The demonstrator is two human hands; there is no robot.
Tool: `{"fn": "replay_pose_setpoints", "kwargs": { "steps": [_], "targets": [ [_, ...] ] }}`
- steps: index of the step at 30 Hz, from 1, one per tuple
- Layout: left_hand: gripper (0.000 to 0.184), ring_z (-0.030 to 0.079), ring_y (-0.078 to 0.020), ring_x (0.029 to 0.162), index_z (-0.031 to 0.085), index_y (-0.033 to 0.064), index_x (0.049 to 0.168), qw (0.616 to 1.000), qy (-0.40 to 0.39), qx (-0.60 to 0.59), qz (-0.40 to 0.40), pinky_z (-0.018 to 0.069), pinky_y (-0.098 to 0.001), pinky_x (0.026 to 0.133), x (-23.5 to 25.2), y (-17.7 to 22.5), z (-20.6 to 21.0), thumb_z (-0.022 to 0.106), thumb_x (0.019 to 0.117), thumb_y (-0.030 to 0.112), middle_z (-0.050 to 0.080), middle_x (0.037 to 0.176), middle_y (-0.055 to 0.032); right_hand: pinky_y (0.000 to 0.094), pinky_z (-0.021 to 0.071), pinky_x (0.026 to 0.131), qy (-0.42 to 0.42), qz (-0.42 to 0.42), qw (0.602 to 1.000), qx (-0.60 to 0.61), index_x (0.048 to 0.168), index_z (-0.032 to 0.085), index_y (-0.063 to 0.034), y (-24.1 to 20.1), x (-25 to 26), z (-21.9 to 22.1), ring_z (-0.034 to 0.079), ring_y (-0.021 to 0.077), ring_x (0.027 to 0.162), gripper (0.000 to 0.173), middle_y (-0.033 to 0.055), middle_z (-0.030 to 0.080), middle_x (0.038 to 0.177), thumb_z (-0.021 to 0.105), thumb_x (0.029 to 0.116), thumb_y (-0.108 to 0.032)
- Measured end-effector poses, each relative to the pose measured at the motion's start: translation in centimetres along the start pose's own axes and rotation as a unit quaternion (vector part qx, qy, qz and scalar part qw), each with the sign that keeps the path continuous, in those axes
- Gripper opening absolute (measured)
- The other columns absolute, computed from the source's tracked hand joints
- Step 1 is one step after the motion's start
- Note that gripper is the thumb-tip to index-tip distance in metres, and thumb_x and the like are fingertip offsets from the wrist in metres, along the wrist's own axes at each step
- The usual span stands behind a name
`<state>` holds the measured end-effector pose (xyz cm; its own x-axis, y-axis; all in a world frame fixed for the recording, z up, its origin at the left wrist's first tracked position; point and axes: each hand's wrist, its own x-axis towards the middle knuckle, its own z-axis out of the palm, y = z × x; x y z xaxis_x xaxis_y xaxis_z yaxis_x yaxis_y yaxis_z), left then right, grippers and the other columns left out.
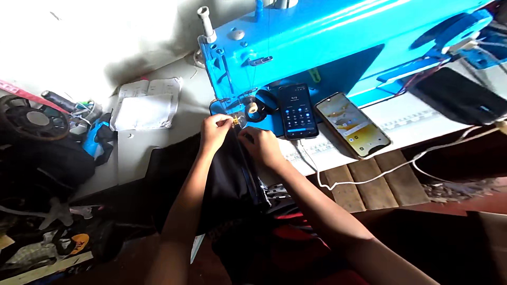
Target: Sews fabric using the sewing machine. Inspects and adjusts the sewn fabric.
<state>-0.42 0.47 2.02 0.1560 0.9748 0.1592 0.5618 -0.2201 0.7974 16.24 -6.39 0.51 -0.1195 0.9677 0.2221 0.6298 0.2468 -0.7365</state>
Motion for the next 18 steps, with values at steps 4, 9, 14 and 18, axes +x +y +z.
{"fn": "replay_pose_setpoints", "kwargs": {
  "steps": [4,9,14,18],
  "targets": [
    [0.014,0.067,-0.0083,0.08,0.076,0.0015,0.101,1.0,0.006,-0.002,-0.011,0.0551,-0.029,0.08,0.03,-0.07,0.33,0.069,0.0956,0.012,0.075,0.09,-0.0077,0.0561,0.054,0.064,0.002,-0.005,1.0,-0.004,0.107,0.073,-0.0081,-0.02,-0.09,0.01,0.071,0.0345,0.079,0.016,0.0135,0.073,0.091,0.063,0.1013,-0.02],
    [0.014,0.067,-0.0084,0.079,0.077,0.0025,0.1,1.0,0.01,0.011,-0.019,0.0544,-0.0295,0.079,0.13,-0.01,0.5,0.07,0.0956,0.013,0.074,0.09,-0.0071,0.0549,0.0547,0.064,0.009,-0.012,1.0,-0.007,0.106,0.074,-0.0083,0.14,-0.05,0.16,0.071,0.0329,0.078,0.016,0.0126,0.073,0.091,0.063,0.1012,-0.019],
    [0.013,0.067,-0.0073,0.078,0.076,0.0026,0.1,1.0,0.013,-0.002,-0.016,0.0553,-0.0286,0.079,0.07,-0.06,0.58,0.069,0.0959,0.012,0.075,0.091,-0.0068,0.0544,0.0544,0.063,0.01,-0.012,1.0,-0.008,0.105,0.074,-0.0083,-0.02,-0.06,0.13,0.071,0.0328,0.077,0.015,0.0125,0.073,0.091,0.064,0.1007,-0.018],
    [0.012,0.068,-0.0083,0.08,0.077,0.0026,0.1,1.0,0.017,0.001,-0.016,0.0556,-0.0296,0.08,0.11,-0.12,0.67,0.069,0.0954,0.012,0.075,0.092,-0.0076,0.0555,0.0544,0.065,0.009,-0.012,1.0,-0.003,0.105,0.074,-0.0065,0.06,0.12,0.24,0.072,0.0339,0.08,0.017,0.0137,0.074,0.092,0.062,0.1009,-0.017]
  ]
}}
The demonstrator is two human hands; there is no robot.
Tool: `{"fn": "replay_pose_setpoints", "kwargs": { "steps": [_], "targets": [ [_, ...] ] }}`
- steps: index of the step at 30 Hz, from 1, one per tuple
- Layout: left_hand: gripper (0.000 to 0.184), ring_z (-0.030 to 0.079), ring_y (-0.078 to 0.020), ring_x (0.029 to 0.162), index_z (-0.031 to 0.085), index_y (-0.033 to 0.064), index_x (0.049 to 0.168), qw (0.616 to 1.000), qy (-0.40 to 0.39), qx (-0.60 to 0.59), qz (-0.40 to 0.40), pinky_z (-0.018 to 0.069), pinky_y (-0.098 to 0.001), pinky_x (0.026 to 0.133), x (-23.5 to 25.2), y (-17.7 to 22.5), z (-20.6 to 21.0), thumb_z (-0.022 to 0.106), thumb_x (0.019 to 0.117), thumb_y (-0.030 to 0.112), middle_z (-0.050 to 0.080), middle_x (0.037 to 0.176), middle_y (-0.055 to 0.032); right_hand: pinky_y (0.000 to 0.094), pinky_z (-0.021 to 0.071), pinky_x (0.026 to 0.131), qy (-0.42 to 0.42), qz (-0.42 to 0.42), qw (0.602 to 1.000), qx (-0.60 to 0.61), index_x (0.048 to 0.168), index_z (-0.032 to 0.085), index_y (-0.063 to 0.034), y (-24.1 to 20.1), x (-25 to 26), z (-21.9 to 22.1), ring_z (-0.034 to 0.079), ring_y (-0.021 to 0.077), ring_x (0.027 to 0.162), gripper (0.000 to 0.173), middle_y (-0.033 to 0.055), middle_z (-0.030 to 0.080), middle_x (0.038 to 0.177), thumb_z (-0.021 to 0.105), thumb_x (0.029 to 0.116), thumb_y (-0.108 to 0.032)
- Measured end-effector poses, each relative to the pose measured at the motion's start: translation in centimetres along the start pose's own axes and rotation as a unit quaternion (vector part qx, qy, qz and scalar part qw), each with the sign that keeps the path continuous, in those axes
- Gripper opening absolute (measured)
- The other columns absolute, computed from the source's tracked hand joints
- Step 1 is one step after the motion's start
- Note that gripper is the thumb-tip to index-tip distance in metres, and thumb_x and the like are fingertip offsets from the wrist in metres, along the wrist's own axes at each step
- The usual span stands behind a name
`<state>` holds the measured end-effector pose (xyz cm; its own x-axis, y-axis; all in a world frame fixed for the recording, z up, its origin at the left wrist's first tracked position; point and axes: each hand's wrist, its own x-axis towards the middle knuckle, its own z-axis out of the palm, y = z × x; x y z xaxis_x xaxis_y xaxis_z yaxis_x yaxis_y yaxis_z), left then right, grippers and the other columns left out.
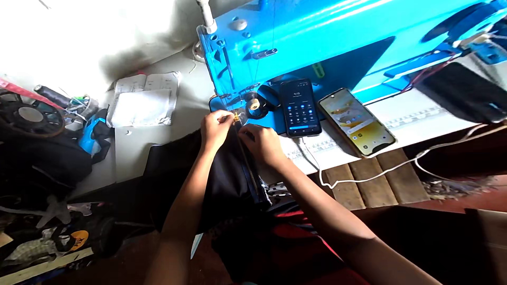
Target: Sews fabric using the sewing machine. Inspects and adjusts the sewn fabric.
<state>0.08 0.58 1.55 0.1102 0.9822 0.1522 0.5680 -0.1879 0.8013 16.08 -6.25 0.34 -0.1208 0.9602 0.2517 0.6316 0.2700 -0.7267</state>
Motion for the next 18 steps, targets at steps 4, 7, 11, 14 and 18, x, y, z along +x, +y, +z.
{"fn": "replay_pose_setpoints", "kwargs": {
  "steps": [4,7,11,14,18],
  "targets": [
    [0.013,0.068,-0.0084,0.079,0.076,0.0028,0.101,1.0,-0.003,0.002,-0.001,0.0555,-0.0301,0.079,0.0,0.0,0.0,0.069,0.0956,0.013,0.075,0.091,-0.0072,0.055,0.0547,0.064,0.002,0.001,1.0,-0.006,0.106,0.074,-0.0083,0.0,-0.1,-0.1,0.071,0.0332,0.079,0.016,0.0127,0.073,0.092,0.063,0.1007,-0.019],
    [0.013,0.068,-0.0083,0.079,0.077,0.0028,0.1,1.0,-0.002,-0.002,0.012,0.0553,-0.0308,0.08,0.1,-0.1,0.1,0.069,0.0952,0.012,0.075,0.091,-0.0068,0.0569,0.0546,0.066,-0.002,0.006,1.0,-0.003,0.107,0.074,-0.0068,0.0,0.0,0.0,0.072,0.035,0.082,0.017,0.014,0.074,0.095,0.063,0.1007,-0.018],
    [0.013,0.069,-0.0084,0.081,0.076,0.0023,0.101,1.0,-0.005,-0.005,0.013,0.0563,-0.0303,0.081,0.1,-0.2,0.1,0.069,0.0952,0.011,0.075,0.091,-0.0072,0.057,0.0543,0.067,-0.006,0.009,1.0,-0.001,0.106,0.074,-0.0061,0.0,0.2,0.1,0.072,0.0356,0.083,0.018,0.0147,0.074,0.095,0.062,0.1013,-0.017],
    [0.013,0.068,-0.0084,0.08,0.077,0.0028,0.101,1.0,-0.002,0.001,0.017,0.0553,-0.0305,0.081,0.1,-0.2,0.2,0.069,0.0957,0.012,0.075,0.091,-0.0074,0.0573,0.0542,0.07,-0.014,0.033,0.999,0.016,0.106,0.074,-0.0051,0.2,0.6,-0.1,0.072,0.0354,0.082,0.02,0.0154,0.074,0.091,0.061,0.1009,-0.019],
    [0.015,0.068,-0.0109,0.08,0.077,0.0031,0.103,1.0,-0.009,0.015,0.005,0.0548,-0.0337,0.081,0.1,0.0,0.0,0.069,0.097,0.014,0.075,0.093,-0.0081,0.0534,0.0555,0.075,-0.037,0.093,0.994,0.047,0.11,0.073,-0.0034,-0.1,2.2,-1.5,0.071,0.0319,0.081,0.021,0.0155,0.073,0.092,0.061,0.1018,-0.019]
  ]
}}
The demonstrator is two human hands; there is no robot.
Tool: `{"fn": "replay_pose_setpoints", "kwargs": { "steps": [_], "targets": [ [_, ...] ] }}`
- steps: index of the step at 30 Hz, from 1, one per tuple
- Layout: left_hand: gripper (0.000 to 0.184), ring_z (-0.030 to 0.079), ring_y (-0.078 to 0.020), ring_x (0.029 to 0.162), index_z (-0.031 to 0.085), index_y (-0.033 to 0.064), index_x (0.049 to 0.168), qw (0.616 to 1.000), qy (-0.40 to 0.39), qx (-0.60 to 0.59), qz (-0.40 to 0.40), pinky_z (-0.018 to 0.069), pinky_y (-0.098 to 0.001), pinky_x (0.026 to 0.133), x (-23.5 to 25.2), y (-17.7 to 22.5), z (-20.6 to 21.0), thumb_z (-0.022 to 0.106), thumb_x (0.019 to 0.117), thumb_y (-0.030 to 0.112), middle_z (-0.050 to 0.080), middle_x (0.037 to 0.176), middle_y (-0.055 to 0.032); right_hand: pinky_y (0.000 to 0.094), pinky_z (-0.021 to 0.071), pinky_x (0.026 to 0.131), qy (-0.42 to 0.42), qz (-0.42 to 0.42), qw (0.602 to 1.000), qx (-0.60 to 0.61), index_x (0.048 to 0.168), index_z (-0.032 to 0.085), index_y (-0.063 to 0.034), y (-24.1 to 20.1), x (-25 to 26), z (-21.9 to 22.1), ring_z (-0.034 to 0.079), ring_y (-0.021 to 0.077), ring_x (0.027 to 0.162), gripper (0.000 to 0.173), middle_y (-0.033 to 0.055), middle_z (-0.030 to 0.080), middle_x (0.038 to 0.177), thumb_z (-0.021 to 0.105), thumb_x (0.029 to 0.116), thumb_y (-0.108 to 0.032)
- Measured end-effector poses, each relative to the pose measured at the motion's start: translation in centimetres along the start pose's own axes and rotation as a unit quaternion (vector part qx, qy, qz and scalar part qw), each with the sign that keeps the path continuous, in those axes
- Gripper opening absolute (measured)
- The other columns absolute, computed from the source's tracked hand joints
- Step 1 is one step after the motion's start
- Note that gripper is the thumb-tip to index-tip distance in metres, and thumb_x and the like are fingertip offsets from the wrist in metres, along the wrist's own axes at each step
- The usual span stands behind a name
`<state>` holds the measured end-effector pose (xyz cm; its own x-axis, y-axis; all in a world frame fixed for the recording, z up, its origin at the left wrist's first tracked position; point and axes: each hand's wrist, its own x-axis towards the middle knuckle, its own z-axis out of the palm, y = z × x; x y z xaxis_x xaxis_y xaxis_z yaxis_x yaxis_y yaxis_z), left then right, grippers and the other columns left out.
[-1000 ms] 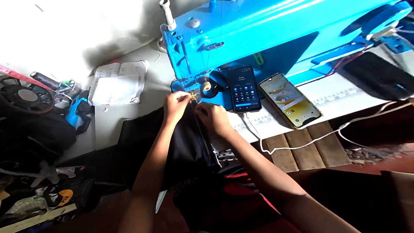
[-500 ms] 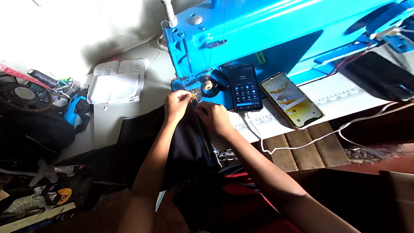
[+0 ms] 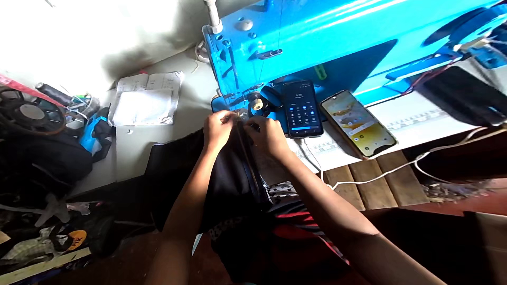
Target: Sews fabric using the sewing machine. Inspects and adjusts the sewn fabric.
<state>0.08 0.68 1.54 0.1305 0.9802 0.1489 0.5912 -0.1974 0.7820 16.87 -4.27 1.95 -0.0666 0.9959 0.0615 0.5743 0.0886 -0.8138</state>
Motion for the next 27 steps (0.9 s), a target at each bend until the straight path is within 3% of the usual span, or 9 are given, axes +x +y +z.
{"fn": "replay_pose_setpoints", "kwargs": {
  "steps": [3,11,17,27],
  "targets": [
    [0.017,0.067,-0.0106,0.078,0.076,0.003,0.103,1.0,-0.006,-0.005,-0.017,0.0554,-0.034,0.081,0.0,0.1,0.0,0.07,0.0965,0.017,0.075,0.092,-0.0072,0.052,0.0574,0.075,0.03,0.003,1.0,0.005,0.108,0.074,-0.0031,-0.5,1.8,-0.4,0.071,0.0292,0.076,0.022,0.0146,0.074,0.091,0.061,0.1008,-0.019],
    [0.017,0.069,-0.0141,0.078,0.075,0.0025,0.097,1.0,-0.001,-0.005,-0.007,0.0563,-0.0399,0.08,0.1,-0.1,0.1,0.071,0.0955,0.019,0.074,0.087,-0.0078,0.0536,0.0554,0.086,0.056,-0.037,0.998,-0.011,0.103,0.073,0.0023,0.4,4.1,0.8,0.071,0.0348,0.092,0.023,0.02,0.073,0.1,0.065,0.0984,-0.019],
    [0.015,0.069,-0.016,0.083,0.076,0.002,0.099,1.0,-0.003,-0.003,-0.009,0.0552,-0.0404,0.082,-0.1,0.0,-0.1,0.068,0.0951,0.015,0.074,0.09,-0.0093,0.0475,0.0574,0.081,0.052,-0.039,0.998,0.021,0.103,0.074,0.0004,0.9,3.9,0.5,0.071,0.027,0.081,0.022,0.016,0.073,0.097,0.066,0.0984,-0.019],
    [0.014,0.069,-0.0171,0.084,0.076,0.0028,0.098,1.0,0.005,0.002,-0.011,0.0548,-0.0423,0.082,-0.1,0.0,0.1,0.068,0.0954,0.014,0.074,0.09,-0.0098,0.0475,0.0567,0.084,0.062,-0.06,0.996,0.008,0.105,0.074,0.0007,1.1,4.0,1.1,0.071,0.0292,0.087,0.021,0.0176,0.073,0.1,0.065,0.0983,-0.017]
  ]
}}
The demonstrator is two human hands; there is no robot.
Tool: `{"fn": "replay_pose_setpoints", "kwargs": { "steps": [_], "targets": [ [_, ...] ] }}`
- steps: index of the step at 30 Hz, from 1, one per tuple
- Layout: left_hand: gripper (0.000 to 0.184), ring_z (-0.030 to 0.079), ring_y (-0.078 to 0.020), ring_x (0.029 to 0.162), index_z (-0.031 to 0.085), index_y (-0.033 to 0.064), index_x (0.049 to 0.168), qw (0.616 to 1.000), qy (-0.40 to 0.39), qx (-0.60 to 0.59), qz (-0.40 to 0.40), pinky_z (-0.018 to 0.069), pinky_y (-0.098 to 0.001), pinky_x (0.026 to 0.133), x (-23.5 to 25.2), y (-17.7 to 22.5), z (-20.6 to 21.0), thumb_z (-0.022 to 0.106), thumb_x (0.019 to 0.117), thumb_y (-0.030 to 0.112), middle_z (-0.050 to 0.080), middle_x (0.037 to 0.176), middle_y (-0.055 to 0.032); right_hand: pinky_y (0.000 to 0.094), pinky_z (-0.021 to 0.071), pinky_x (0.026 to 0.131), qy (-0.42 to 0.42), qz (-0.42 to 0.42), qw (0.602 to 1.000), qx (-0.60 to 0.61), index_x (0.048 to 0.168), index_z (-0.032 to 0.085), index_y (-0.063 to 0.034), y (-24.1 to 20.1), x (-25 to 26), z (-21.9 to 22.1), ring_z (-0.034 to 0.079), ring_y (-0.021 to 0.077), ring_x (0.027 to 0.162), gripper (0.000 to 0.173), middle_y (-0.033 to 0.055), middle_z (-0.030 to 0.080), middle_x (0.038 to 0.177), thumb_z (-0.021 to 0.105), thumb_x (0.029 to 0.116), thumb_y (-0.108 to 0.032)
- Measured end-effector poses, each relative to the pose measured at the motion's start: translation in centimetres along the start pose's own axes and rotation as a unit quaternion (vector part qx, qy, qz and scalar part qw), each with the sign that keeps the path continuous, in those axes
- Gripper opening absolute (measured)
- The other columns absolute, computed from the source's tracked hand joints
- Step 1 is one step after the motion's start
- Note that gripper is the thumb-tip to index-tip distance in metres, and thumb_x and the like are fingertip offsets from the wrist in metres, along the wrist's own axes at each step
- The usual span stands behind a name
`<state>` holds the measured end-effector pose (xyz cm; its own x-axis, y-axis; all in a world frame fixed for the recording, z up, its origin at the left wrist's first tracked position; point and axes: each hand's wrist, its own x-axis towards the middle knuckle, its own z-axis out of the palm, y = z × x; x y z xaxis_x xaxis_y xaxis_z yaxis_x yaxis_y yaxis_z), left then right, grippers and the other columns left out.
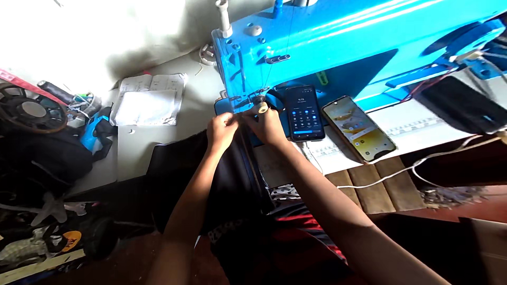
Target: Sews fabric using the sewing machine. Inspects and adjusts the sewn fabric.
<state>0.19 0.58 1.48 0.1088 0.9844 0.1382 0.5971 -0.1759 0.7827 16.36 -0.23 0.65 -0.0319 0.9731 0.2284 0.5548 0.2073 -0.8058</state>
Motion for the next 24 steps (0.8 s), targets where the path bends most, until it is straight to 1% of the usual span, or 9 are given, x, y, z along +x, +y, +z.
{"fn": "replay_pose_setpoints", "kwargs": {
  "steps": [3,7,9,12,14,16,18,22,24],
  "targets": [
    [0.015,0.07,-0.017,0.083,0.076,0.002,0.097,1.0,0.0,0.006,0.005,0.0559,-0.0421,0.082,0.0,0.0,0.0,0.068,0.0962,0.015,0.075,0.089,-0.0101,0.0513,0.0555,0.088,0.003,-0.006,1.0,-0.012,0.106,0.074,0.0013,-0.1,-0.1,0.0,0.072,0.0332,0.094,0.022,0.0193,0.073,0.103,0.064,0.0987,-0.017],
    [0.016,0.066,-0.0149,0.073,0.075,0.0025,0.093,1.0,0.004,0.016,0.01,0.0539,-0.0399,0.075,0.2,0.1,0.1,0.069,0.0956,0.016,0.071,0.08,-0.0078,0.0521,0.0557,0.086,0.01,-0.019,0.999,-0.027,0.103,0.075,0.0008,0.0,0.1,0.1,0.072,0.0335,0.094,0.021,0.0186,0.073,0.102,0.065,0.0978,-0.017],
    [0.016,0.063,-0.016,0.071,0.073,0.0027,0.089,1.0,0.006,0.014,0.011,0.0518,-0.0413,0.072,0.2,-0.1,0.2,0.069,0.0956,0.017,0.069,0.077,-0.0074,0.0541,0.0562,0.086,0.008,-0.02,0.999,-0.029,0.104,0.075,-0.0004,0.1,0.1,0.2,0.072,0.0344,0.095,0.021,0.0185,0.074,0.103,0.066,0.097,-0.017],
    [0.017,0.069,-0.0234,0.079,0.074,0.0012,0.093,1.0,-0.004,0.025,0.003,0.0557,-0.0497,0.078,0.1,0.3,0.0,0.069,0.0969,0.017,0.072,0.083,-0.0122,0.0589,0.0566,0.084,0.005,0.011,0.999,-0.045,0.106,0.075,-0.0015,-0.4,0.0,0.3,0.072,0.0379,0.094,0.022,0.0196,0.073,0.103,0.069,0.0954,-0.02],
    [0.017,0.068,-0.0259,0.079,0.074,0.0006,0.094,0.999,-0.001,0.039,0.003,0.0549,-0.0515,0.077,-0.1,0.6,-0.1,0.07,0.0968,0.017,0.071,0.084,-0.0139,0.0585,0.0566,0.085,-0.009,0.04,0.998,-0.054,0.107,0.074,-0.0016,-0.9,0.0,0.2,0.071,0.0382,0.095,0.025,0.0201,0.073,0.103,0.069,0.0957,-0.023],
    [0.02,0.071,-0.0291,0.089,0.074,-0.0016,0.098,0.998,-0.008,0.055,0.003,0.0545,-0.0535,0.085,-0.1,0.8,-0.2,0.067,0.0972,0.017,0.074,0.092,-0.0174,0.0541,0.055,0.093,-0.052,0.068,0.994,-0.073,0.116,0.073,-0.0029,-1.6,0.2,-0.3,0.071,0.0352,0.105,0.031,0.0188,0.073,0.112,0.063,0.0989,-0.027],
    [0.024,0.071,-0.0337,0.093,0.073,-0.0051,0.099,0.998,-0.011,0.064,0.001,0.053,-0.0563,0.088,-0.1,1.2,-0.2,0.066,0.0981,0.017,0.073,0.094,-0.0216,0.0545,0.0528,0.097,-0.084,0.084,0.988,-0.096,0.123,0.069,-0.0011,-3.1,0.2,-1.2,0.069,0.036,0.112,0.036,0.02,0.071,0.121,0.057,0.1023,-0.028],
    [0.024,0.068,-0.038,0.083,0.071,-0.009,0.095,0.997,0.005,0.071,0.017,0.0507,-0.0595,0.08,-0.5,1.5,-0.2,0.067,0.0968,0.014,0.069,0.086,-0.0251,0.0575,0.0531,0.092,-0.109,0.102,0.981,-0.123,0.125,0.067,0.0,-4.7,-0.3,-1.6,0.069,0.0386,0.111,0.035,0.0215,0.068,0.126,0.051,0.1054,-0.023],
    [0.024,0.069,-0.0399,0.084,0.072,-0.009,0.097,0.997,0.012,0.076,0.031,0.0514,-0.061,0.081,-0.6,1.5,-0.3,0.067,0.0962,0.015,0.071,0.087,-0.0259,0.0572,0.0526,0.093,-0.118,0.106,0.979,-0.131,0.127,0.066,-0.0001,-4.8,-0.3,-1.5,0.067,0.0387,0.113,0.036,0.0217,0.066,0.13,0.048,0.1063,-0.023]
  ]
}}
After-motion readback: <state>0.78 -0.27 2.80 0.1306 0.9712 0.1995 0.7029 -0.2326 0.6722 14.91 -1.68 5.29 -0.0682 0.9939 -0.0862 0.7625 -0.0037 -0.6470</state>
